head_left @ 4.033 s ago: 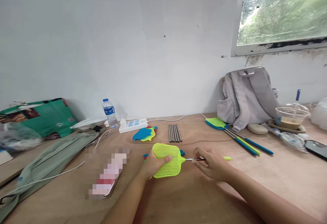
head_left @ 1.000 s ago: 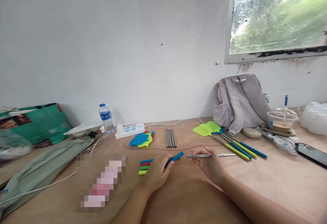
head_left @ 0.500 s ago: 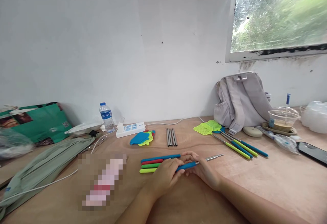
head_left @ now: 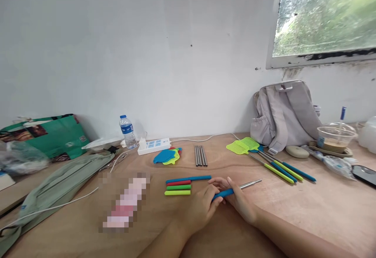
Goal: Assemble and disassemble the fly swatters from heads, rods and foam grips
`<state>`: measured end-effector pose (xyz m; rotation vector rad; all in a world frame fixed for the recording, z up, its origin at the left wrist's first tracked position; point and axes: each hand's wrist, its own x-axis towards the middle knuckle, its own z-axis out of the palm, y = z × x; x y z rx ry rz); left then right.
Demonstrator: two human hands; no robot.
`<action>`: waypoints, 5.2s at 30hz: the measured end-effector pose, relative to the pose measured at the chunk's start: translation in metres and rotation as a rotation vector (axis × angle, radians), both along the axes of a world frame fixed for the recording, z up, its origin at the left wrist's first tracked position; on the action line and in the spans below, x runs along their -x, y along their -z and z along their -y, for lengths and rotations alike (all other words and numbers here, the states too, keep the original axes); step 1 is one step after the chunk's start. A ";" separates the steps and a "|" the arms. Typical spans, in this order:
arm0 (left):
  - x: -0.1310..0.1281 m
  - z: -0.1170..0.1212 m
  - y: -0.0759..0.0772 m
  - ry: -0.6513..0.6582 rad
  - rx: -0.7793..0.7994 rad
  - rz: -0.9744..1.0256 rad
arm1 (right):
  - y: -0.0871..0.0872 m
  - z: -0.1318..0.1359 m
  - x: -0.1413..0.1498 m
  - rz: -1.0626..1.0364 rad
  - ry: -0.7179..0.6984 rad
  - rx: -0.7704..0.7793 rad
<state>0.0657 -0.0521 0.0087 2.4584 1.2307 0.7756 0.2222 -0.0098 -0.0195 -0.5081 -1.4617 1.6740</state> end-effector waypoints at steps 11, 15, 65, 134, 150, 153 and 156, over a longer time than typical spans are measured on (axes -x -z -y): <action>0.032 -0.022 -0.013 -0.199 -0.184 0.393 | 0.000 -0.008 0.001 -0.119 -0.016 0.309; 0.083 -0.056 -0.001 -0.583 -0.335 0.538 | 0.004 -0.021 -0.008 -0.063 0.034 0.402; 0.145 -0.092 0.030 -0.684 -0.262 0.182 | -0.007 -0.023 -0.015 0.291 0.357 -0.283; 0.031 -0.048 -0.004 -0.438 0.585 1.708 | -0.005 -0.016 -0.021 0.664 0.332 -0.920; 0.035 -0.046 -0.002 -0.419 0.612 1.514 | 0.001 -0.018 -0.021 0.620 0.314 -1.004; 0.035 -0.045 -0.003 -0.419 0.611 1.464 | 0.002 -0.017 -0.020 0.624 0.323 -1.007; 0.035 -0.043 -0.005 -0.401 0.600 1.414 | 0.003 -0.016 -0.019 0.617 0.335 -1.011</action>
